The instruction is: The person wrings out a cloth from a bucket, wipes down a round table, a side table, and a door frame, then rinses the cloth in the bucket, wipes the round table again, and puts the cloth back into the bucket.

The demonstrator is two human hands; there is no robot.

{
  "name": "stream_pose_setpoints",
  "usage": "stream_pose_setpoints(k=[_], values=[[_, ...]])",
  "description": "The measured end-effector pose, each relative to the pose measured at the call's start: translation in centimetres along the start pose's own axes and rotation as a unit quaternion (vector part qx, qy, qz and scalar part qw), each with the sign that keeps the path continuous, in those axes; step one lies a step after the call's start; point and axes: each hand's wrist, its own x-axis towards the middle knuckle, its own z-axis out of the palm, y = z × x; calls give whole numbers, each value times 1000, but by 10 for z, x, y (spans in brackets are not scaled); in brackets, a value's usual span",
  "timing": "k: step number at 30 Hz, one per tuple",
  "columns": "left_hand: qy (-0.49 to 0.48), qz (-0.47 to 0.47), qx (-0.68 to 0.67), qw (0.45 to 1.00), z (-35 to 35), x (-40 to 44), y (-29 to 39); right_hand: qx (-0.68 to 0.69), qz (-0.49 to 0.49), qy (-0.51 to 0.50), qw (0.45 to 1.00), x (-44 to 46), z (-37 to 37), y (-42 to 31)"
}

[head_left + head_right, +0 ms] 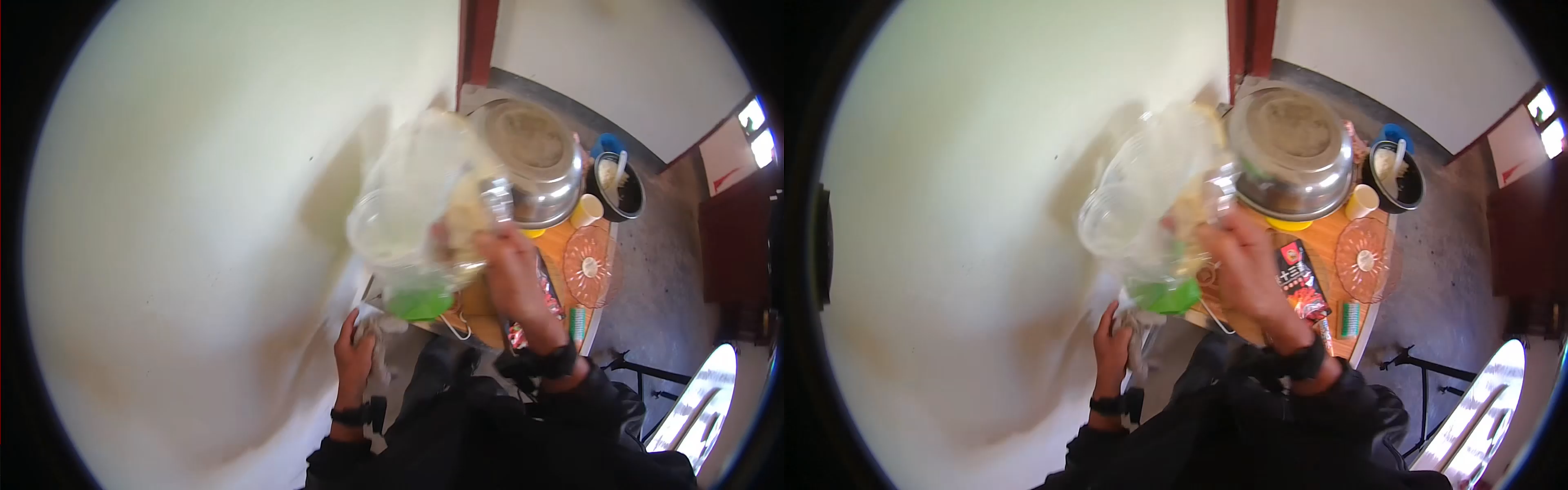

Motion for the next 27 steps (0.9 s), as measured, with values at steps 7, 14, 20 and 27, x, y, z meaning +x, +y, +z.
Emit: stream_pose_setpoints(k=[7, 14, 20, 27], values=[[-93, -101, -66, 988, 26, 1, -30, 133, 60, -50, 988, 8, 53, 74], [-116, -147, -218, 958, 81, 72, 9, 96, 40, 4, 995, 41, 61, 117], [-137, -146, -193, 960, 82, 111, -29, -27, 24, 60, 998, 93, 41, 156], [-164, -225, -259, 925, 113, 134, -11, -248, 197, 87, 945, 91, 58, 173]])
